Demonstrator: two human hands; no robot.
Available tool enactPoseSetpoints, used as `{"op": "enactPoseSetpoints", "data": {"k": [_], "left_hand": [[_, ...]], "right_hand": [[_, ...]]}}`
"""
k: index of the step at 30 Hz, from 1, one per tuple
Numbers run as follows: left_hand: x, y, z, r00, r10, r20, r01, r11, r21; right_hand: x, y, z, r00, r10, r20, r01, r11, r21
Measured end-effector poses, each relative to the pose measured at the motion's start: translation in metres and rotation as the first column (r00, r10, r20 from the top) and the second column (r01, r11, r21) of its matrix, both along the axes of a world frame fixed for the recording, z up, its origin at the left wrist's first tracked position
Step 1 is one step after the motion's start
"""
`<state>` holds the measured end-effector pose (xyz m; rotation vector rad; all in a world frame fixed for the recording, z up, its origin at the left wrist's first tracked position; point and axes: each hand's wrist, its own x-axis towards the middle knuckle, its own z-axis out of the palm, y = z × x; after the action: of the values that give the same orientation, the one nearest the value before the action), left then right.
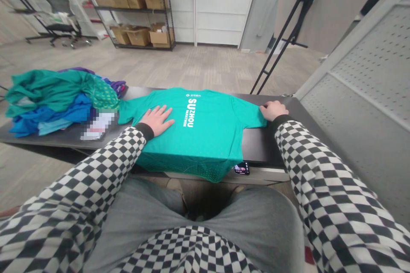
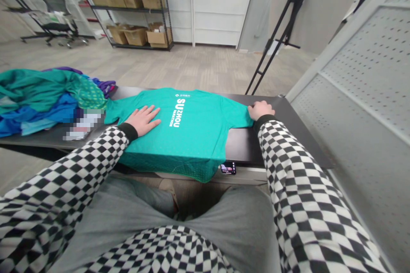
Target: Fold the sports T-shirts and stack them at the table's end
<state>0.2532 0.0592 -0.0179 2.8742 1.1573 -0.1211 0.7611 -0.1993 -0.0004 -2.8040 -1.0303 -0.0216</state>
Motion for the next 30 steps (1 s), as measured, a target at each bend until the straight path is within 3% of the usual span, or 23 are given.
{"op": "enactPoseSetpoints", "data": {"k": [3,9,13,16,20,22,25,27,30], "left_hand": [[0.0,-0.001,0.0,1.0,-0.005,0.006,0.005,1.0,-0.005],[0.001,-0.002,0.0,1.0,-0.008,0.03,0.009,1.0,-0.015],[0.002,-0.007,0.001,0.999,-0.008,0.05,0.009,1.0,-0.023],[0.002,-0.01,0.003,0.996,-0.013,0.087,0.016,0.999,-0.028],[-0.002,-0.02,0.016,0.963,-0.124,0.241,0.085,0.983,0.164],[-0.005,-0.041,0.026,0.915,-0.242,0.324,0.151,0.948,0.282],[-0.004,-0.101,0.035,0.82,-0.367,0.44,0.224,0.912,0.343],[0.002,-0.155,0.032,0.757,-0.445,0.478,0.351,0.894,0.278],[0.022,-0.226,0.015,0.711,-0.505,0.489,0.552,0.832,0.057]], "right_hand": [[0.007,0.002,0.0,0.999,-0.051,-0.008,0.051,0.999,-0.017],[0.012,0.014,0.019,0.991,-0.042,-0.126,0.036,0.998,-0.045],[0.008,0.012,0.031,0.99,-0.016,-0.142,0.012,1.0,-0.027],[0.005,0.007,0.038,0.974,0.007,-0.227,-0.027,0.996,-0.082],[0.005,0.0,0.044,0.957,0.008,-0.29,-0.069,0.977,-0.202],[0.007,-0.002,0.044,0.955,-0.018,-0.297,-0.051,0.974,-0.222],[0.009,-0.003,0.039,0.951,-0.042,-0.307,-0.019,0.981,-0.193],[0.01,-0.003,0.034,0.952,-0.047,-0.303,0.0,0.988,-0.152],[0.012,-0.003,0.027,0.958,-0.059,-0.281,0.029,0.993,-0.111]]}}
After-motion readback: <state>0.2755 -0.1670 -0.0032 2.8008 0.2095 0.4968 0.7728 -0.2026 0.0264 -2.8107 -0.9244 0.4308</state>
